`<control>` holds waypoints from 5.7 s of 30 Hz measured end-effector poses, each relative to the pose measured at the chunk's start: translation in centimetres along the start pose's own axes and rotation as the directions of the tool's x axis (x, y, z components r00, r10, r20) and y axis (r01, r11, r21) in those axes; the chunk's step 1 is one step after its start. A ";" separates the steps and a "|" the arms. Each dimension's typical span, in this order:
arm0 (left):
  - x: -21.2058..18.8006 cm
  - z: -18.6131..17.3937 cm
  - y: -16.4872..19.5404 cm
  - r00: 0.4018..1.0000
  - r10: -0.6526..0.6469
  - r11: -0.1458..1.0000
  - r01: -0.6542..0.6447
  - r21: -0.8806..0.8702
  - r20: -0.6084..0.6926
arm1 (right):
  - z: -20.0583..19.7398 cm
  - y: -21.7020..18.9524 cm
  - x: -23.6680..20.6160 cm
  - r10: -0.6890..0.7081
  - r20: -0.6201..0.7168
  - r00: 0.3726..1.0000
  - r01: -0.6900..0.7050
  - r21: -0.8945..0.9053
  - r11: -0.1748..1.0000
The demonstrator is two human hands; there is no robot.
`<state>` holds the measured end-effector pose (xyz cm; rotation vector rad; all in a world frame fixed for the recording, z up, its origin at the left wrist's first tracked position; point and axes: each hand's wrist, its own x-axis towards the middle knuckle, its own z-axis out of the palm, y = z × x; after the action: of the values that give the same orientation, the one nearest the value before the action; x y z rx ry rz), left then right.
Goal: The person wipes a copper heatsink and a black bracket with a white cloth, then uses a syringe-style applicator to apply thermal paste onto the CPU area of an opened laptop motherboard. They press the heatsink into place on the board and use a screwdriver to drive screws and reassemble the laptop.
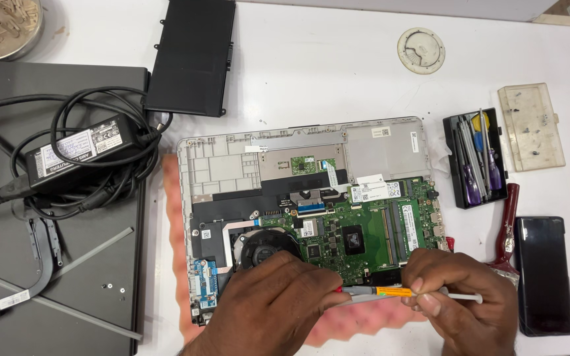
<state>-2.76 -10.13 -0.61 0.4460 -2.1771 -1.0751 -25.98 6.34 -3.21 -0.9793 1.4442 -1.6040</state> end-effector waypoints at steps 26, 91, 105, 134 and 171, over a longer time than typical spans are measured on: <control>-2.1 -0.9 0.1 0.995 0.097 0.980 -0.102 0.172 0.033 | 0.2 0.1 1.5 0.100 0.115 0.988 -0.071 -0.240 0.968; 0.1 2.4 0.6 0.977 -0.069 0.734 -0.089 0.674 0.204 | 0.0 7.5 -10.2 0.068 -0.281 0.957 0.065 0.438 0.897; 0.3 2.2 0.3 0.961 -0.092 0.736 -0.111 0.667 0.262 | 0.3 7.5 -10.6 0.082 -0.257 0.963 0.044 0.450 0.892; 0.6 1.8 0.4 0.961 -0.097 0.719 -0.113 0.685 0.260 | 0.6 7.2 -10.4 0.087 -0.266 0.960 0.040 0.435 0.900; 0.6 2.0 0.4 0.950 -0.094 0.714 -0.145 0.685 0.298 | 0.4 7.3 -10.4 0.072 -0.227 0.971 0.037 0.444 0.895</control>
<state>-4.61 -9.04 -0.94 0.5992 -2.8460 -0.2419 -20.87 15.00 -11.02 -0.5177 1.1450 -1.9764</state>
